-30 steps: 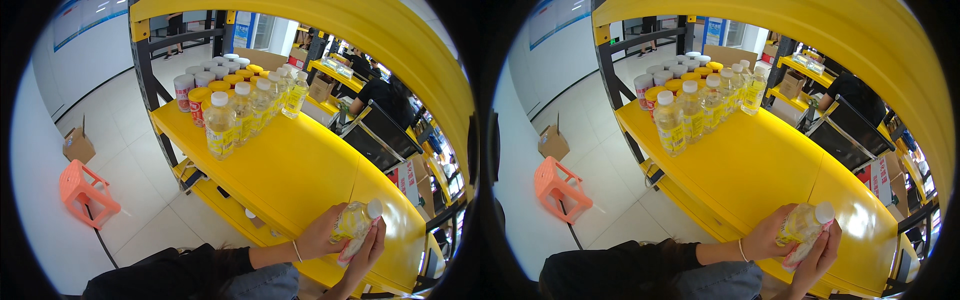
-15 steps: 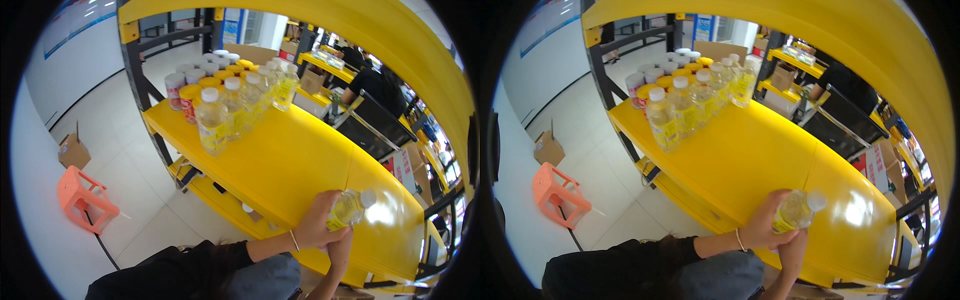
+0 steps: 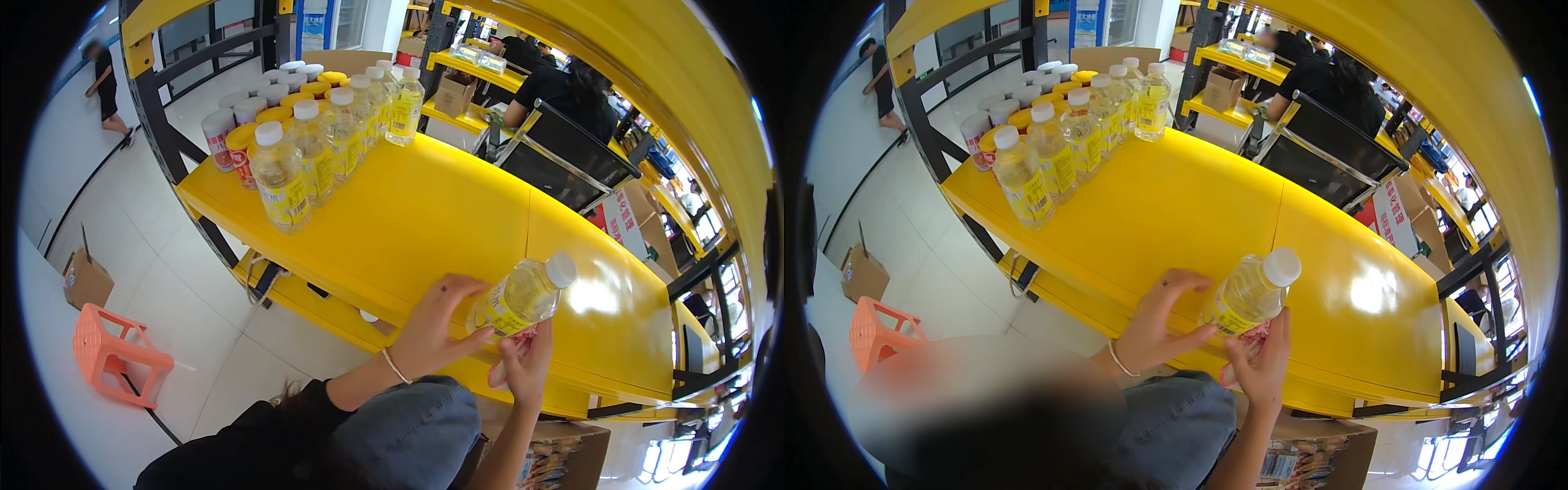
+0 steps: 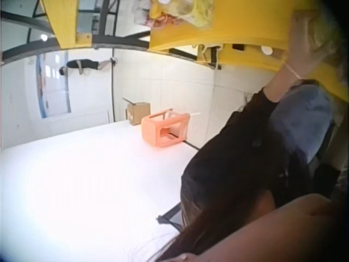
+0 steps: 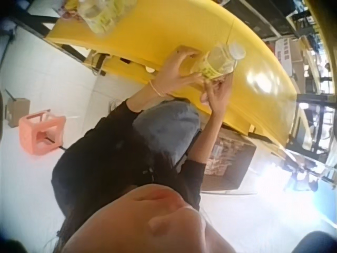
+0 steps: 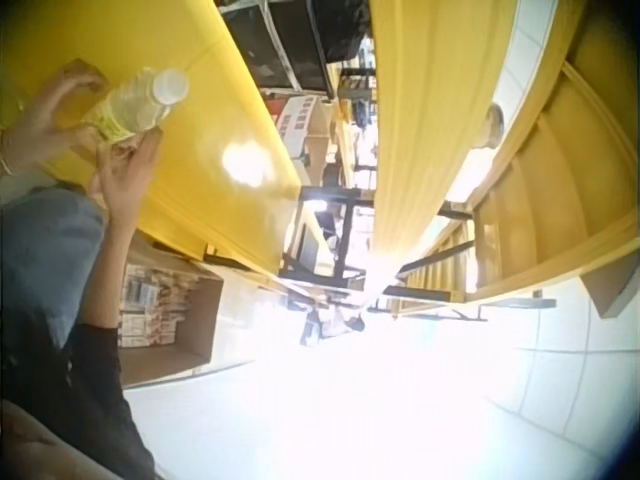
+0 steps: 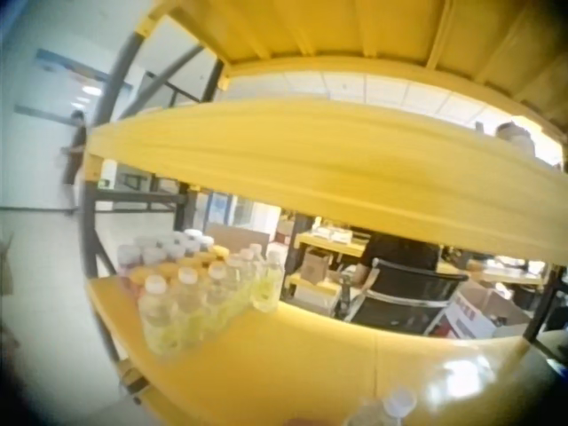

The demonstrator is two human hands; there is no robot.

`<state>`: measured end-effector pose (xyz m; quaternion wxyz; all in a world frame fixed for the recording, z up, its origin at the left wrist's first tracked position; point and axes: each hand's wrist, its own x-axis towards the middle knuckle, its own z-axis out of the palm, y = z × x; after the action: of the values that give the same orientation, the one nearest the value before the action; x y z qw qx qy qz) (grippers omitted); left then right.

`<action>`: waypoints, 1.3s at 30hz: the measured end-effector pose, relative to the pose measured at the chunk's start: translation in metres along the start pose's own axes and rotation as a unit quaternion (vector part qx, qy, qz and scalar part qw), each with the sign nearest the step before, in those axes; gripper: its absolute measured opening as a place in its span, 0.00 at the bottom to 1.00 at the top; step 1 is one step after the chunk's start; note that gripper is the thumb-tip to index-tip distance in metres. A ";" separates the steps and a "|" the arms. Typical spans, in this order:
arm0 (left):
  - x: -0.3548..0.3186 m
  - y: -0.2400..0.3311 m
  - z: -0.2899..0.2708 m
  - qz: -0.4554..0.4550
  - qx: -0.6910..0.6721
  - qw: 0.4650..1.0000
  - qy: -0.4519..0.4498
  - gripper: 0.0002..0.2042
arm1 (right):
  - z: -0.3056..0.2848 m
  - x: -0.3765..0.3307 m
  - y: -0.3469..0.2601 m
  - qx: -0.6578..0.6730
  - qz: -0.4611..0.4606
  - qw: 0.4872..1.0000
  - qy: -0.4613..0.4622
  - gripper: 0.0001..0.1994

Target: The person sits at a yellow workstation and repeatedly picks up clear plastic bottles from a cardboard box. They apply a small pink label to each bottle and place it on the yellow shelf next to other labeled bottles.

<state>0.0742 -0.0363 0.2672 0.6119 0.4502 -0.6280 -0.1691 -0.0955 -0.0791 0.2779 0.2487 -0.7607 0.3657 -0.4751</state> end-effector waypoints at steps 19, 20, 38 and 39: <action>0.076 -0.067 -0.079 -0.017 0.189 0.981 -0.048 0.34 | 0.098 0.087 -0.014 -0.027 0.065 0.990 -0.122 0.21; 0.087 -0.071 -0.083 -0.046 0.224 0.971 -0.068 0.36 | 0.107 0.094 -0.012 -0.098 0.074 0.986 -0.112 0.22; 0.158 -0.140 -0.080 -0.201 0.064 0.959 0.189 0.33 | 0.220 0.198 0.021 -0.236 -0.001 0.971 -0.038 0.15; 0.160 -0.143 -0.082 -0.194 0.048 0.959 0.199 0.33 | 0.224 0.200 0.019 -0.232 0.000 0.972 -0.040 0.15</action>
<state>0.2258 -0.2088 0.2723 0.6578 0.6165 -0.4016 -0.1614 0.1571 -0.2428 0.2773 0.0795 -0.8160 0.4556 -0.3467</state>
